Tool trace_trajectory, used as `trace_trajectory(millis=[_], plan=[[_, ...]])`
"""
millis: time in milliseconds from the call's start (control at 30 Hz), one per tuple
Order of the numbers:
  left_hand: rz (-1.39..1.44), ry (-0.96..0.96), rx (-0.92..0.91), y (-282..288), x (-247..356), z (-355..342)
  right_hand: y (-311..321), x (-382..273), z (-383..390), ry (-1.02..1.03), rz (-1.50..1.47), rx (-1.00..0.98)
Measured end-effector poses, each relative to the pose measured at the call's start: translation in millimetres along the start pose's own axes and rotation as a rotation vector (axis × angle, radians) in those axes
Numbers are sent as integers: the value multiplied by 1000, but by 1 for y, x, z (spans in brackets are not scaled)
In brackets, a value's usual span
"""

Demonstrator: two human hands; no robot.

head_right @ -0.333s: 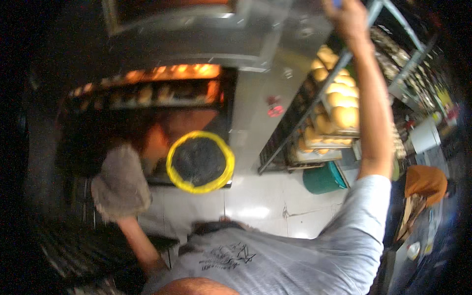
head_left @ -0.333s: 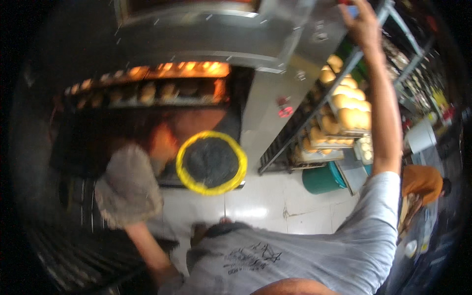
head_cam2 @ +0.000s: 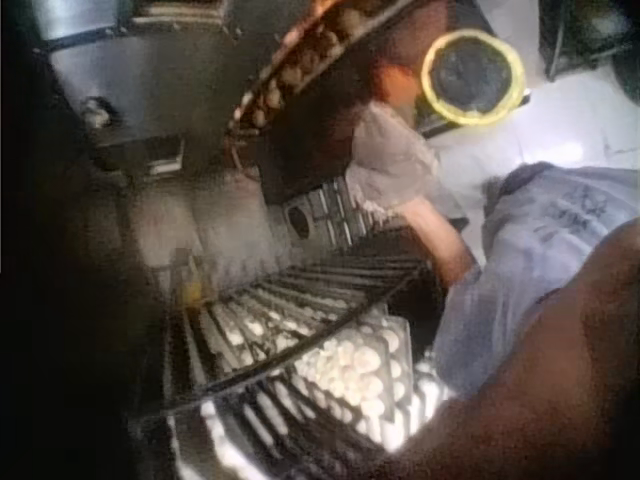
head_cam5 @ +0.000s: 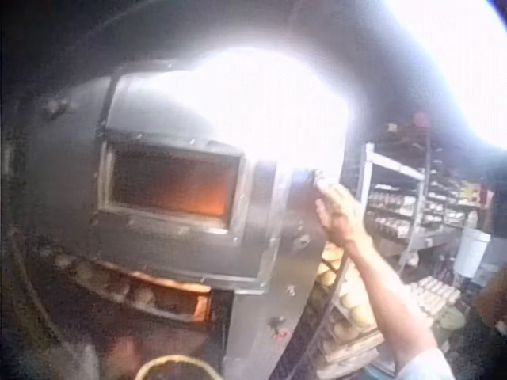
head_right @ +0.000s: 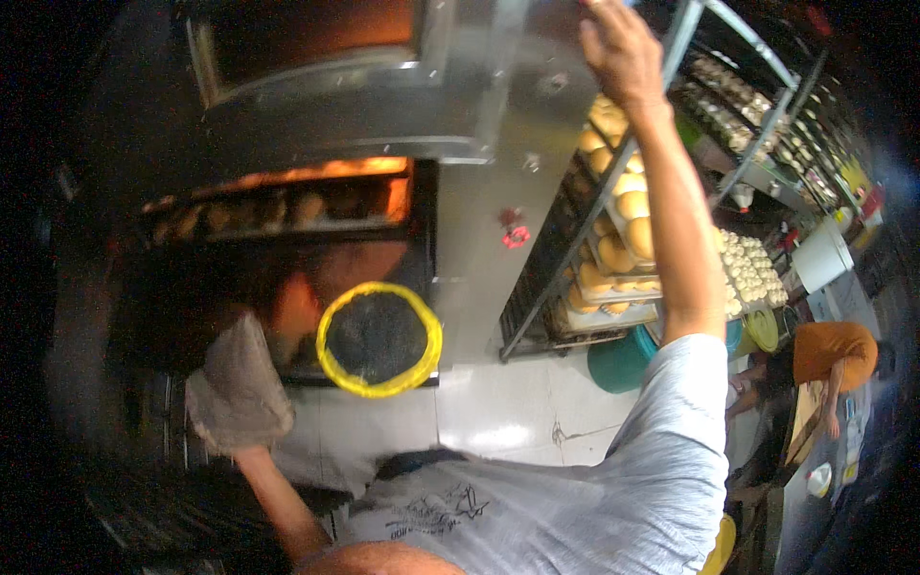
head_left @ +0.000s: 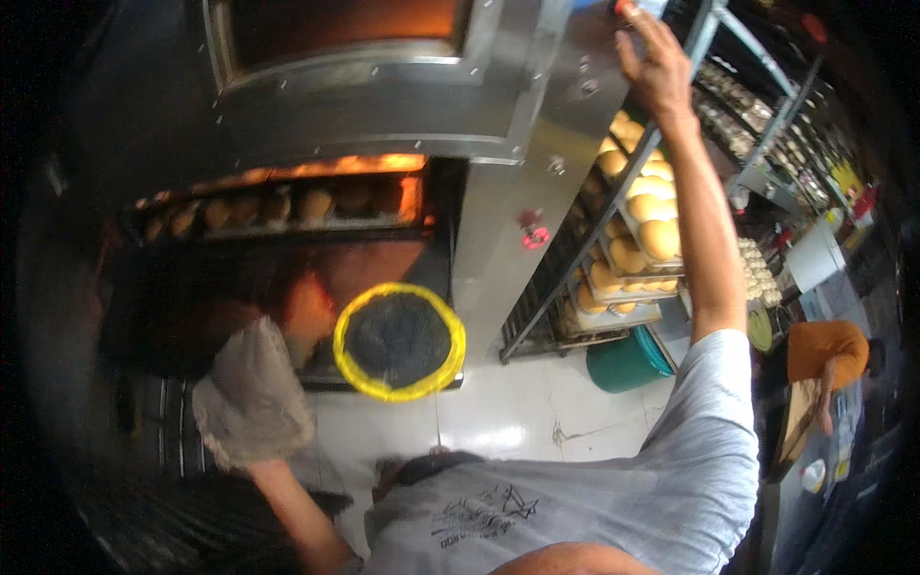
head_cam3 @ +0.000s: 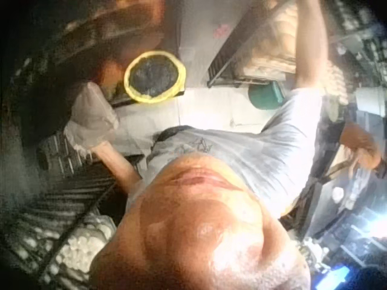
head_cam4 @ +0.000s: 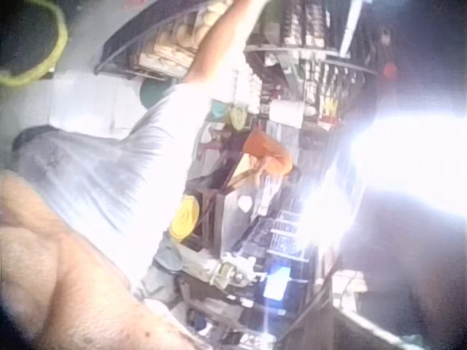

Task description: The person sprays water on dough on trays, sprinkles flour by hand, and then uses protective mitts to remove trays of baked buns and insert trays of raw dough into an industrial oven.

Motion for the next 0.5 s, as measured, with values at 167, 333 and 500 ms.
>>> trace_trajectory(millis=[167, 333, 500], plan=[[19, 37, -32, -19, -17, 3, 8, 64, 14, 127, -86, 41], [9, -8, 38, 2, 4, 22, -21, 61, 21, -26, 51, -23], [-6, 17, 43, 1, -2, 26, -26, 66, 18, 5, 138, 0]])
Point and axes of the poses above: each hand's wrist, its own z-axis away from the middle knuckle, its own y-axis out of the back of the hand, x = y × z, the point moved 10 cm from there along -z, towards the middle knuckle, and after that the axes turned 1 degree about z, right-handed, at the moved point
